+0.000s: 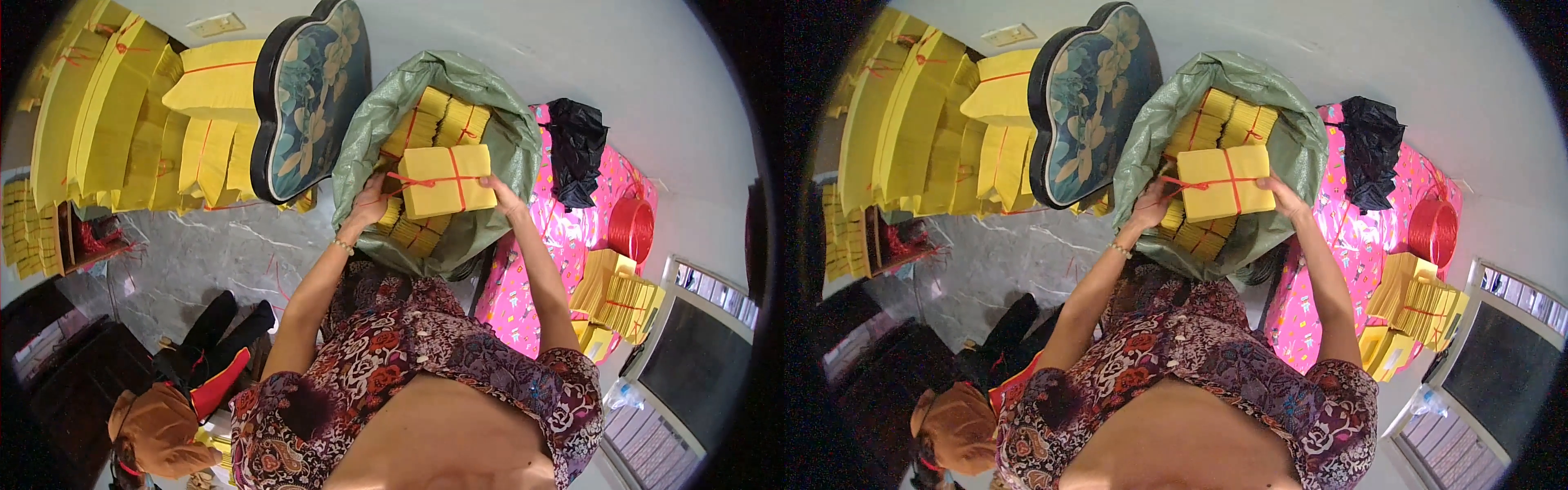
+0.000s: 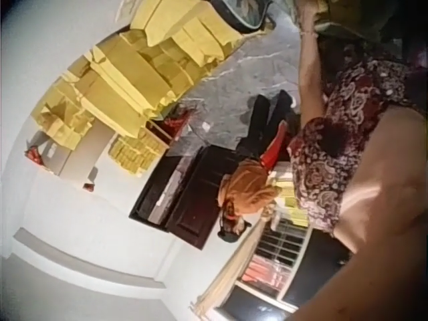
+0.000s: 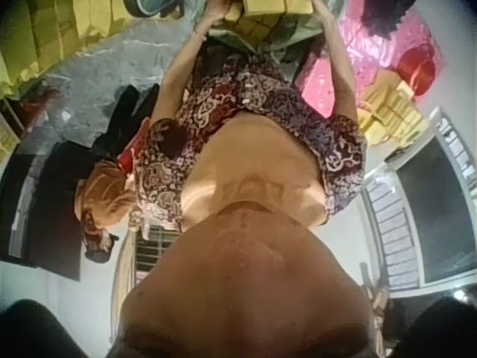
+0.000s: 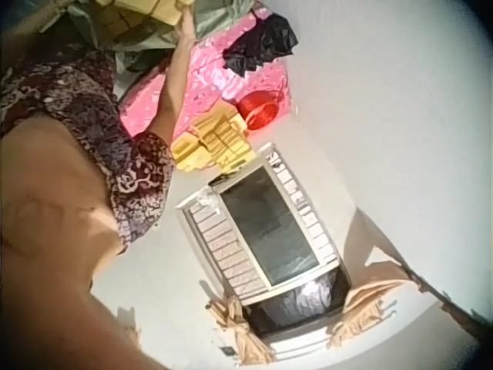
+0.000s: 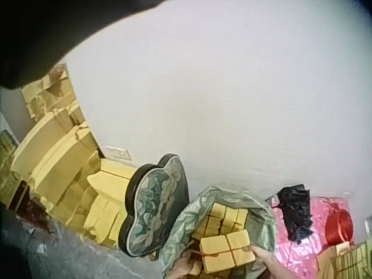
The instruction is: Packing bundles of yellow paper into a large green storage sack.
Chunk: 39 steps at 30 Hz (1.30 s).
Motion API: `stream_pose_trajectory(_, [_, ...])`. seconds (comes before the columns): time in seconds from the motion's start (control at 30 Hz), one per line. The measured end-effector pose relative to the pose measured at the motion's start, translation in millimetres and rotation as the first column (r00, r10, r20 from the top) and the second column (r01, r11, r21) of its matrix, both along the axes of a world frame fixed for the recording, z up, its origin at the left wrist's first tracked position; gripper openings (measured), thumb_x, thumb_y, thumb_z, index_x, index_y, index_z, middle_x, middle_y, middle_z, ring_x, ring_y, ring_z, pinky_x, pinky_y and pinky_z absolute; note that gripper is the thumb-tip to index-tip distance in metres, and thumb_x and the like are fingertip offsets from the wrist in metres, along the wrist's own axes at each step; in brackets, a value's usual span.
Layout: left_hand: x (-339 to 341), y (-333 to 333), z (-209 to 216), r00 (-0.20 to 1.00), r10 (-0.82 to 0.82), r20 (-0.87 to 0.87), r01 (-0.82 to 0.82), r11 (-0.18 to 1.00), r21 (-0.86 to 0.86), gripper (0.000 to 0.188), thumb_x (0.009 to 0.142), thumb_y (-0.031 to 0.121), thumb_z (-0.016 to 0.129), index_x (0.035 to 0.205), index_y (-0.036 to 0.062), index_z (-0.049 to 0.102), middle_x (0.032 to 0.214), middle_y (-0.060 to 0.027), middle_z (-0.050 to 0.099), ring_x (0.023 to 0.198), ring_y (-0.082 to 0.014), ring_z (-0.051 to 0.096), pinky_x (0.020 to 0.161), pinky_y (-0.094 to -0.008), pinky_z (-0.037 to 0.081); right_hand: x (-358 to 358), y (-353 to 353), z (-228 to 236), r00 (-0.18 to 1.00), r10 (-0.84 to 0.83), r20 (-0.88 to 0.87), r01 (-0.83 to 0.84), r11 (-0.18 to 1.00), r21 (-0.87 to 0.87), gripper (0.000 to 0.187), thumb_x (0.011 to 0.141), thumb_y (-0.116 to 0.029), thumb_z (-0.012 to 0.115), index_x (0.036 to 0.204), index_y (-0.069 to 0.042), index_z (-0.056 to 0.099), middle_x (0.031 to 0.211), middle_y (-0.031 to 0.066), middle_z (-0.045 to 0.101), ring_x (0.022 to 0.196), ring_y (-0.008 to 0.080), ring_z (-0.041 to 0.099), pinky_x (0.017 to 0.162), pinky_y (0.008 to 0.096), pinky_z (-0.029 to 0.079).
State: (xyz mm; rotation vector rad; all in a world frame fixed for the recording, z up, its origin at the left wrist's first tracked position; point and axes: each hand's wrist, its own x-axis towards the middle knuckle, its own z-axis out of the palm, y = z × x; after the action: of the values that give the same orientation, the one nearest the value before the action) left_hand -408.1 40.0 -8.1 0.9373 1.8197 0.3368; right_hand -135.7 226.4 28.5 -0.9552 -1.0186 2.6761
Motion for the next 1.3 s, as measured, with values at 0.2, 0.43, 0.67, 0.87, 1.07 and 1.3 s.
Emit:
stream_pose_trajectory(0.2, [9, -45, -50, 0.918, -0.245, -0.311, 0.344, 0.881, 0.324, 0.060, 0.079, 0.043, 0.057, 0.134, 0.0226, 0.044, 0.135, -0.0064, 0.046, 0.128, -0.0280, 0.037, 0.106, -0.0421, 0.029, -81, 24, 11, 0.933, 0.361, 0.003, -0.340, 0.877, 0.339, 0.090, 0.075, -0.028, 0.067, 0.144, -0.005, 0.015, 0.139, 0.0142, 0.035, 0.130, 0.0239, 0.032, 0.107, 0.0340, 0.026])
stream_pose_trajectory(0.43, [27, -48, 18, 0.817, -0.365, -0.447, 0.406, 0.914, -0.005, 0.063, 0.078, 0.051, 0.053, 0.133, 0.0197, 0.044, 0.136, -0.0139, 0.042, 0.128, -0.0309, 0.034, 0.106, -0.0477, 0.023, -142, 24, 29, 0.834, 0.428, 0.348, -0.539, 0.499, 0.679, 0.103, 0.061, -0.041, 0.076, 0.142, -0.009, 0.021, 0.130, 0.0215, 0.036, 0.125, 0.0333, 0.033, 0.105, 0.0370, 0.027])
stream_pose_trajectory(0.67, [26, -56, 28, 0.831, -0.395, -0.392, 0.391, 0.915, -0.094, 0.067, 0.080, 0.060, 0.045, 0.127, 0.0132, 0.051, 0.131, -0.0189, 0.046, 0.127, -0.0321, 0.036, 0.107, -0.0520, 0.016, -156, 17, 26, 0.742, 0.297, 0.601, -0.647, 0.081, 0.758, 0.105, 0.053, -0.048, 0.078, 0.140, -0.022, 0.025, 0.125, 0.0265, 0.037, 0.121, 0.0428, 0.033, 0.101, 0.0482, 0.026])
stream_pose_trajectory(0.87, [18, -58, 27, 0.936, -0.240, -0.259, 0.263, 0.963, 0.058, 0.055, 0.091, 0.054, 0.034, 0.103, 0.0092, 0.064, 0.103, -0.0203, 0.062, 0.105, -0.0344, 0.054, 0.097, -0.0558, 0.028, -156, 14, 31, 0.726, 0.303, 0.618, -0.658, 0.042, 0.752, 0.108, 0.050, -0.053, 0.078, 0.140, -0.024, 0.025, 0.119, 0.0228, 0.040, 0.118, 0.0400, 0.036, 0.097, 0.0461, 0.027])
stream_pose_trajectory(1.07, [19, -47, -2, 0.883, -0.196, -0.427, 0.228, 0.973, 0.025, 0.053, 0.090, 0.052, 0.042, 0.084, 0.0064, 0.068, 0.085, -0.0197, 0.064, 0.091, -0.0359, 0.058, 0.091, -0.0511, 0.036, -162, 4, 39, 0.723, 0.257, 0.641, -0.653, -0.051, 0.756, 0.116, 0.045, -0.057, 0.077, 0.140, -0.020, 0.024, 0.124, 0.0269, 0.039, 0.121, 0.0435, 0.033, 0.099, 0.0495, 0.025])
stream_pose_trajectory(1.3, [18, -32, -14, 0.896, -0.067, -0.439, 0.028, 0.995, -0.094, 0.053, 0.079, 0.058, 0.058, 0.085, 0.0065, 0.070, 0.080, -0.0164, 0.067, 0.081, -0.0289, 0.065, 0.070, -0.0380, 0.051, -164, -4, 38, 0.758, 0.172, 0.629, -0.612, -0.147, 0.777, 0.113, 0.048, -0.053, 0.078, 0.141, -0.021, 0.023, 0.120, 0.0236, 0.038, 0.119, 0.0410, 0.033, 0.096, 0.0473, 0.025])
